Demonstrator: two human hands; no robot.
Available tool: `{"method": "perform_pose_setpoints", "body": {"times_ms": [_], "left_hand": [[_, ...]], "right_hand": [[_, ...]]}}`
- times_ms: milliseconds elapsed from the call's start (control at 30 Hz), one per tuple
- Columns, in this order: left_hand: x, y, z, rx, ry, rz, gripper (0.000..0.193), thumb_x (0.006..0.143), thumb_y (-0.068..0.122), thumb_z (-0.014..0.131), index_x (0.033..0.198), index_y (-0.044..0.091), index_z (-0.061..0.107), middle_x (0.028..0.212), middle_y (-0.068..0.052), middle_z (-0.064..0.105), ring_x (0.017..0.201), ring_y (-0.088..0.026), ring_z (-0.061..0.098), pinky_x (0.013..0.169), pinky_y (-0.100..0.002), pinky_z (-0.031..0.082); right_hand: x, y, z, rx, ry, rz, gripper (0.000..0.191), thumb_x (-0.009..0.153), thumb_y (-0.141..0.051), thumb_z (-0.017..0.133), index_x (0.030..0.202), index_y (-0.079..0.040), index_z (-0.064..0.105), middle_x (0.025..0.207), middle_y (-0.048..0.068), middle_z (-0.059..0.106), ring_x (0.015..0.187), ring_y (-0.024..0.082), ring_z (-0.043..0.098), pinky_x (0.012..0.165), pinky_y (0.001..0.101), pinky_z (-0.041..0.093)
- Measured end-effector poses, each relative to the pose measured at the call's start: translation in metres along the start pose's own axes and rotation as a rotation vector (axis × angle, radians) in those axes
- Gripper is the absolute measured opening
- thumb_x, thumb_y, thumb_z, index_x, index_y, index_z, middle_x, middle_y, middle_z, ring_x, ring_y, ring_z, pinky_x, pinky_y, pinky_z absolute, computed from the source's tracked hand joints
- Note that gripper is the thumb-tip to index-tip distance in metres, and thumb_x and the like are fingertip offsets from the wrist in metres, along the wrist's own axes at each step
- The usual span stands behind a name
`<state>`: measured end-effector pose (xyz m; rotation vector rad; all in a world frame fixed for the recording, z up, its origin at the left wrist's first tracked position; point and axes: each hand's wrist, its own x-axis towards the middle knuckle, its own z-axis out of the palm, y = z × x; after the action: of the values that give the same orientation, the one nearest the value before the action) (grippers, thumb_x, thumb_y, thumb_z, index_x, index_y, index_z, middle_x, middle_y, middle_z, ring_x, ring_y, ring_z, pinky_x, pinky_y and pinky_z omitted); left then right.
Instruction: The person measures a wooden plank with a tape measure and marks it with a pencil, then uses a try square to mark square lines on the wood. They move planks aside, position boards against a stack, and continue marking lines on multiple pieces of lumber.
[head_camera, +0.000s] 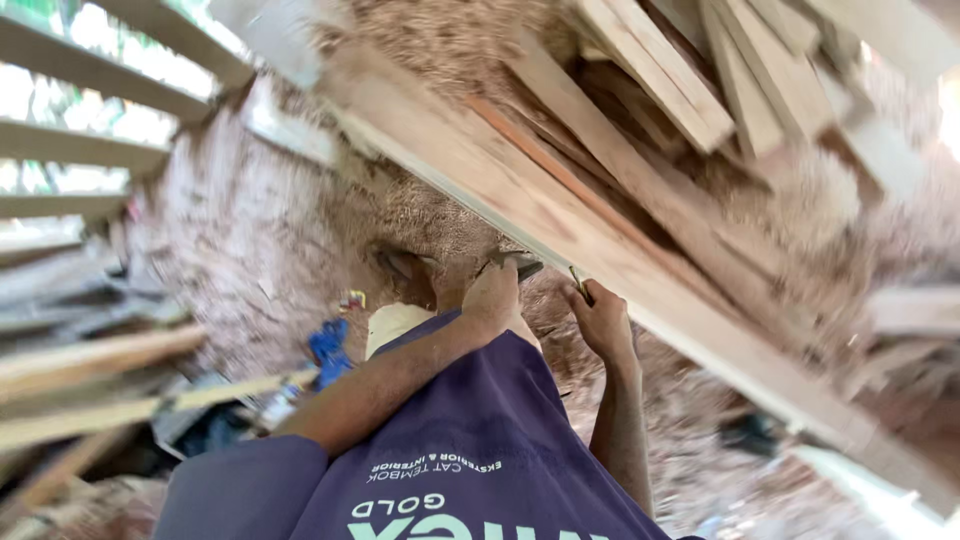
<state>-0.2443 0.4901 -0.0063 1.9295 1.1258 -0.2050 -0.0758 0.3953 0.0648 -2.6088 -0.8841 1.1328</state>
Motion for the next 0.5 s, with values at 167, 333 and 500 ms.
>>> {"method": "perform_pose_setpoints", "body": {"times_ms": [167, 333, 500], "left_hand": [[-0.027, 0.056, 0.075, 0.453, -0.081, 0.494, 0.054, 0.089, 0.013, 0.067, 0.14, 0.015, 0.052, 0.116, -0.027, 0.062, 0.096, -0.04, 0.067, 0.078, -0.053, 0.058], [-0.077, 0.117, 0.17, 0.249, -0.104, 0.557, 0.032, 0.097, 0.018, 0.067, 0.124, 0.0, 0.067, 0.115, -0.026, 0.064, 0.106, -0.046, 0.06, 0.091, -0.054, 0.05], [-0.139, 0.171, 0.243, 0.199, -0.044, 0.896, 0.034, 0.091, 0.02, 0.069, 0.12, 0.0, 0.068, 0.106, -0.024, 0.067, 0.098, -0.045, 0.064, 0.082, -0.055, 0.051]], "right_hand": [[-0.074, 0.142, 0.028, 0.409, 0.166, -0.161, 0.027, 0.092, -0.028, 0.065, 0.098, -0.002, 0.069, 0.084, 0.015, 0.072, 0.072, 0.03, 0.076, 0.067, 0.0447, 0.059], [-0.198, 0.29, 0.068, 0.435, 0.255, 0.19, 0.03, 0.097, -0.034, 0.062, 0.104, -0.006, 0.073, 0.09, 0.021, 0.073, 0.079, 0.039, 0.072, 0.071, 0.0493, 0.056], [-0.305, 0.41, 0.094, 0.654, 0.29, 0.416, 0.032, 0.099, -0.038, 0.061, 0.101, -0.008, 0.071, 0.08, 0.012, 0.072, 0.07, 0.026, 0.068, 0.063, 0.0415, 0.052]]}}
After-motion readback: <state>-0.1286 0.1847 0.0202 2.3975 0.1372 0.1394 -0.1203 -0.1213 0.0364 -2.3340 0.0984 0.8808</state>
